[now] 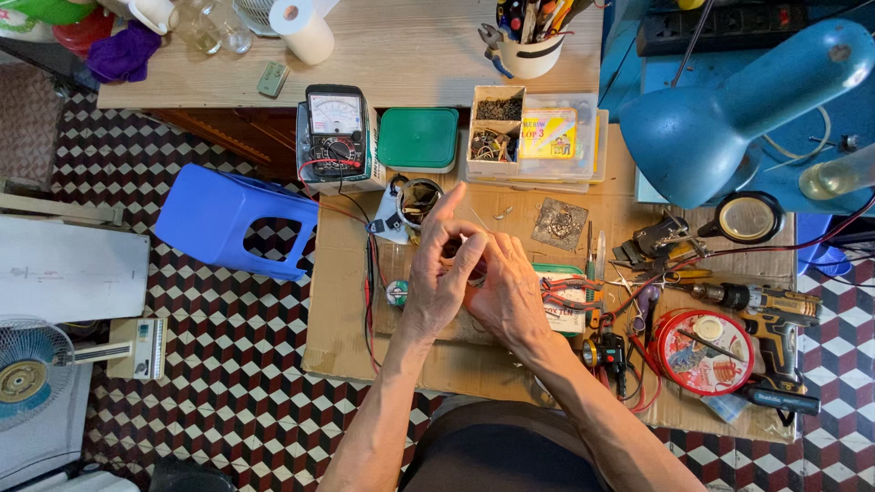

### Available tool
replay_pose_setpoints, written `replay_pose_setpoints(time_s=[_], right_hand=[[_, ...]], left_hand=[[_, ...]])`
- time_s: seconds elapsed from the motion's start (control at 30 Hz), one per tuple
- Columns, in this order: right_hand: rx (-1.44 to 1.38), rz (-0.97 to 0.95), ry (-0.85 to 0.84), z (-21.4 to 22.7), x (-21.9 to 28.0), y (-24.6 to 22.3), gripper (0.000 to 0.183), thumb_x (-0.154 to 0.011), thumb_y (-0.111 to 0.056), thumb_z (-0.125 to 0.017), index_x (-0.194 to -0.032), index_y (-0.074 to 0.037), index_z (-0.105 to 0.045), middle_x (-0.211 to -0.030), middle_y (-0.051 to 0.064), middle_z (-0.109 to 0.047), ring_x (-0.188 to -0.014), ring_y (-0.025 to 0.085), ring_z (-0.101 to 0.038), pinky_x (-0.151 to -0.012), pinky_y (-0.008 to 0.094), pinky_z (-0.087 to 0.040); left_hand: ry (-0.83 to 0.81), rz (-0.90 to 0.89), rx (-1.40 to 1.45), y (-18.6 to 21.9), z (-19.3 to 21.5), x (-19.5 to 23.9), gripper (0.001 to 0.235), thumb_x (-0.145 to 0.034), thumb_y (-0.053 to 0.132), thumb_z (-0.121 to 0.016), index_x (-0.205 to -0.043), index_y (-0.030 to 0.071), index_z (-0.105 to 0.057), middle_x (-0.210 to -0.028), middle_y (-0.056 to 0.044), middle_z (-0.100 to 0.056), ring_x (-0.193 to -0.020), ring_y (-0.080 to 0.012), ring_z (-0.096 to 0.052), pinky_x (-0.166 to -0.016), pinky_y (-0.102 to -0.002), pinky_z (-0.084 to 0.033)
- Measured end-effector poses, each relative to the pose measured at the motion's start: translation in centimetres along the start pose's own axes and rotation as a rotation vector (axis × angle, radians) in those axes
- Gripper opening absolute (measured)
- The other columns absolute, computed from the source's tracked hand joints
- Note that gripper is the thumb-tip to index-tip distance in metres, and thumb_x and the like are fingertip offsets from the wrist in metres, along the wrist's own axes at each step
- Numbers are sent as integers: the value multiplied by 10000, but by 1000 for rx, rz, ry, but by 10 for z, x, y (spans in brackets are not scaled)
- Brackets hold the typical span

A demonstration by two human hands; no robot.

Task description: The person assembles a small electric motor by hand, aligning the housing halves and inserting the rotor shaft. They then select small washers from a container and place them on the shaft, continuing to adjust the motor components on a cluttered workbench.

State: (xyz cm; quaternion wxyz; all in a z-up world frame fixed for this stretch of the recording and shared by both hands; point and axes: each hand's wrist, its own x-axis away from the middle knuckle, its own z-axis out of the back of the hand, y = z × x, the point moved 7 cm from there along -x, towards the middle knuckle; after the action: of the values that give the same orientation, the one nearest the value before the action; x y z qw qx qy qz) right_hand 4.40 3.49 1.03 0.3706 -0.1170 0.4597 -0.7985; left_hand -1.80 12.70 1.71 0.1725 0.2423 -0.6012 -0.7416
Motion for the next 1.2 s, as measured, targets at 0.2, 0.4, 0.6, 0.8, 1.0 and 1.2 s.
replay_pose_setpoints(time_s=[0.2,0.4,0.6,0.8,1.0,1.2], right_hand=[[-157,-17,-2,0,0,6,549,-786,-108,-773,-1296,-39,-582,-1096,178,-628,-1012,353,-623,-846,435,-518],[-36,-101,-90,-3,-19,76,524,-809,-183,-788,-1257,-41,-556,-1145,193,-661,-1053,354,-661,-908,441,-523],[203,-42,-314,-43,-58,195,515,-822,-169,-758,-1278,-49,-549,-1146,233,-654,-1108,428,-597,-922,500,-496],[240,61,-483,-105,-72,255,576,-814,-152,-746,-1325,-76,-491,-1142,223,-640,-1089,438,-594,-904,519,-492],[231,178,-695,-108,-53,259,648,-844,-127,-728,-1413,-75,-424,-1262,249,-593,-1161,445,-578,-969,499,-497],[125,-52,-640,-73,-49,269,626,-839,-107,-685,-1422,-45,-468,-1363,247,-567,-1230,429,-570,-1006,481,-477]], left_hand=[[-2,182,174,-17,-2,-4,177,-1031,244,-650,-1118,90,-663,-1626,-125,-492,-1231,-220,-571,-973,-345,-485],[266,279,415,-47,27,0,175,-1036,219,-623,-1129,80,-673,-1400,-103,-608,-1261,-118,-587,-1107,-291,-456],[407,517,367,-97,43,47,200,-1012,206,-681,-1060,12,-694,-928,-39,-690,-880,-133,-629,-852,-307,-532],[431,678,395,-138,38,78,243,-972,217,-674,-1068,-5,-701,-883,-39,-707,-807,-124,-649,-787,-277,-542],[418,777,423,-164,20,87,266,-954,224,-688,-1084,-7,-711,-885,-63,-725,-808,-128,-672,-786,-278,-564],[394,815,397,-173,15,86,280,-946,236,-686,-1077,-9,-718,-902,-77,-745,-804,-129,-691,-786,-283,-584]])
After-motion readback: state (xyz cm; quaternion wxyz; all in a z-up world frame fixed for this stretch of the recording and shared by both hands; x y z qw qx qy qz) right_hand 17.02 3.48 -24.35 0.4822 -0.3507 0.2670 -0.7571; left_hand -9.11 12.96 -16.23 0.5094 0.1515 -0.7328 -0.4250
